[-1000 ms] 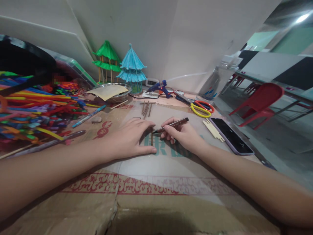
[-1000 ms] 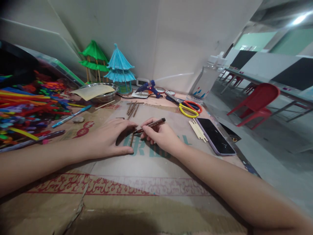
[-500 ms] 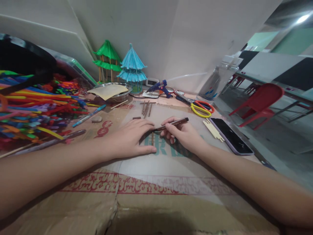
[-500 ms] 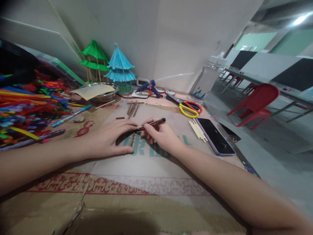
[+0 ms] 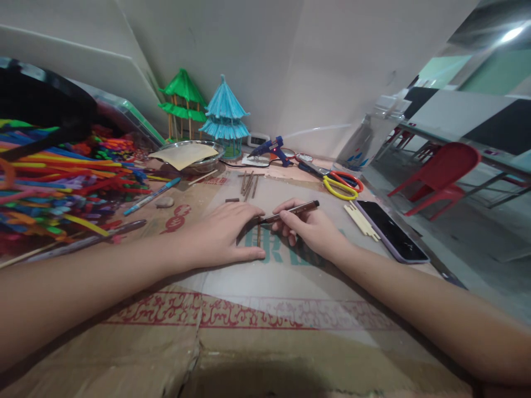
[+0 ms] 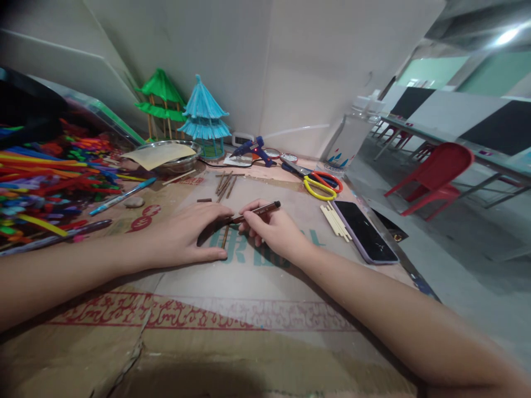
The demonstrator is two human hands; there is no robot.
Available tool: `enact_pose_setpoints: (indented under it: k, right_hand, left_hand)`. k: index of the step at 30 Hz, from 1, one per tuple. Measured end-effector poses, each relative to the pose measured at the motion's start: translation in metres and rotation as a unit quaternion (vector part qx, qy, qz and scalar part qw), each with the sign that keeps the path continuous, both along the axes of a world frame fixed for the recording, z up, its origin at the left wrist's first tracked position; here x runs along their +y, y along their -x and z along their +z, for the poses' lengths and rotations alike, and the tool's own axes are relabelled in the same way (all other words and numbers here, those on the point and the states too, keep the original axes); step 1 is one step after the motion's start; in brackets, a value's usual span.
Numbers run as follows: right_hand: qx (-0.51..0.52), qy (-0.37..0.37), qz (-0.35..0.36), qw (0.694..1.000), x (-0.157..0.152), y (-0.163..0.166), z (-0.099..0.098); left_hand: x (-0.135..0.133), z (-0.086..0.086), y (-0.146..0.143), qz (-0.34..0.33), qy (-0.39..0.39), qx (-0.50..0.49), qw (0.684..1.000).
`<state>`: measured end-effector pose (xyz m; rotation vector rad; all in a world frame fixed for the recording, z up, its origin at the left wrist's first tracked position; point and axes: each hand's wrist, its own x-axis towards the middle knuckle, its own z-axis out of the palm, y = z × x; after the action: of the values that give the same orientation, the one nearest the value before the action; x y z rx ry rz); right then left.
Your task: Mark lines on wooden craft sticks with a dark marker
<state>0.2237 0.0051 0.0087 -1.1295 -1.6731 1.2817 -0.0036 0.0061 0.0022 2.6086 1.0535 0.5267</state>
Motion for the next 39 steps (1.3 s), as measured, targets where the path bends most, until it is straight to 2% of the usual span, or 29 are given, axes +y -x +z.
enact_pose_setpoints:
  k: [16, 24, 29, 32, 39]
  right_hand:
    - [-0.003, 0.009, -0.024, 1.000, 0.0054, -0.0001, -0.0021]
    - [-0.010, 0.016, 0.014, 1.000, 0.0032, -0.0023, 0.0004]
    - [-0.014, 0.018, 0.011, 1.000, 0.0024, -0.0021, 0.0026]
    - [-0.013, 0.020, 0.006, 1.000, 0.0025, -0.0013, 0.0034]
    - [-0.014, 0.018, -0.012, 1.000, 0.0014, 0.0008, 0.0038]
  left_hand:
    - [0.0007, -0.0009, 0.0002, 0.008, -0.003, 0.010, 1.000]
    - [0.0021, -0.0064, 0.0026, 0.012, -0.016, 0.000, 1.000]
    - [0.0009, -0.0049, 0.0019, 0.015, -0.019, 0.008, 1.000]
    - [-0.0015, -0.0012, 0.0014, 0.010, -0.043, -0.004, 0.999]
    - [-0.0036, 0.0009, 0.0029, -0.064, -0.140, 0.017, 0.988]
